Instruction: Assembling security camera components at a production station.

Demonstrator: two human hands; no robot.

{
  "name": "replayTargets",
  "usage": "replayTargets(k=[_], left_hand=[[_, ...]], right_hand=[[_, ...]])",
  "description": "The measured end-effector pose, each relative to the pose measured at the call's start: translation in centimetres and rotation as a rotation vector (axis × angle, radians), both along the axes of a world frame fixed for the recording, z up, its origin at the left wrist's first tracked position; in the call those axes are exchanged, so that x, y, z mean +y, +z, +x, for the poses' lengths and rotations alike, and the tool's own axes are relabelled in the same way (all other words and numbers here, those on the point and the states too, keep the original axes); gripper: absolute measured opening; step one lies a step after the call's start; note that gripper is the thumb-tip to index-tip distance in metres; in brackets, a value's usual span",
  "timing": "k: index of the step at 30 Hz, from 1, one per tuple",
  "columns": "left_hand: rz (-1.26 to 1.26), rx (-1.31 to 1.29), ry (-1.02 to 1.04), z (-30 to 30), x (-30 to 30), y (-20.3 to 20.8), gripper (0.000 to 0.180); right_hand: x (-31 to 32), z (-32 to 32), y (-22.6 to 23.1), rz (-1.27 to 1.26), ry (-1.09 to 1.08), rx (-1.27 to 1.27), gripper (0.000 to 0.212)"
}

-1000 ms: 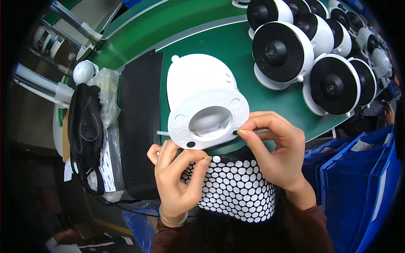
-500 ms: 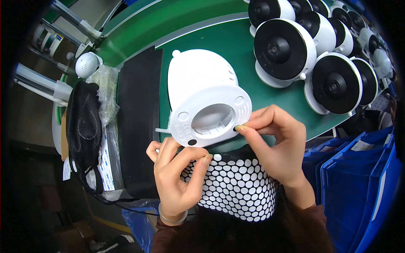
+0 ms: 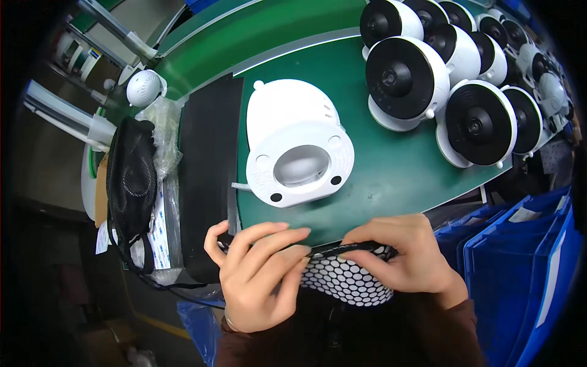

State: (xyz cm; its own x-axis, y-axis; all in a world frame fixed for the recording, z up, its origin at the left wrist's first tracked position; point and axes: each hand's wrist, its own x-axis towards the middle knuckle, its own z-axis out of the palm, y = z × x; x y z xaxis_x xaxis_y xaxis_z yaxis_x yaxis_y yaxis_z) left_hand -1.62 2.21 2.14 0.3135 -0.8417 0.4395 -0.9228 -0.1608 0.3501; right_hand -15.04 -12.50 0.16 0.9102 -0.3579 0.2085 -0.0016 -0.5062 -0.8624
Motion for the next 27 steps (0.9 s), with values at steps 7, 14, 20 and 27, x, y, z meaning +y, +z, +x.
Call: replayTargets(k=[7, 14, 20, 27], left_hand=[[-0.039, 0.008, -0.046, -0.4, -0.3, 0.5, 0.017], [-0.014, 0.036, -0.116, -0.3, -1.3, 0.6, 0.014], [-0.035, 0.002, -0.091, -0.5, -1.5, 0.3, 0.013], [-0.042, 0.005, -0.08, -0.3, -1.7, 0.1, 0.013]], right_hand=[[0.3, -0.7, 0.8, 0.065, -0.025, 0.033, 0.021], [0.9, 0.0, 0.0, -0.254, -0.175, -0.319, 0.023], [1.4, 0.2, 0.1, -0.285, -0.225, -0.293, 0.02], [1.2, 0.3, 0.0, -0.336, -0.22, -0.289, 0.02]])
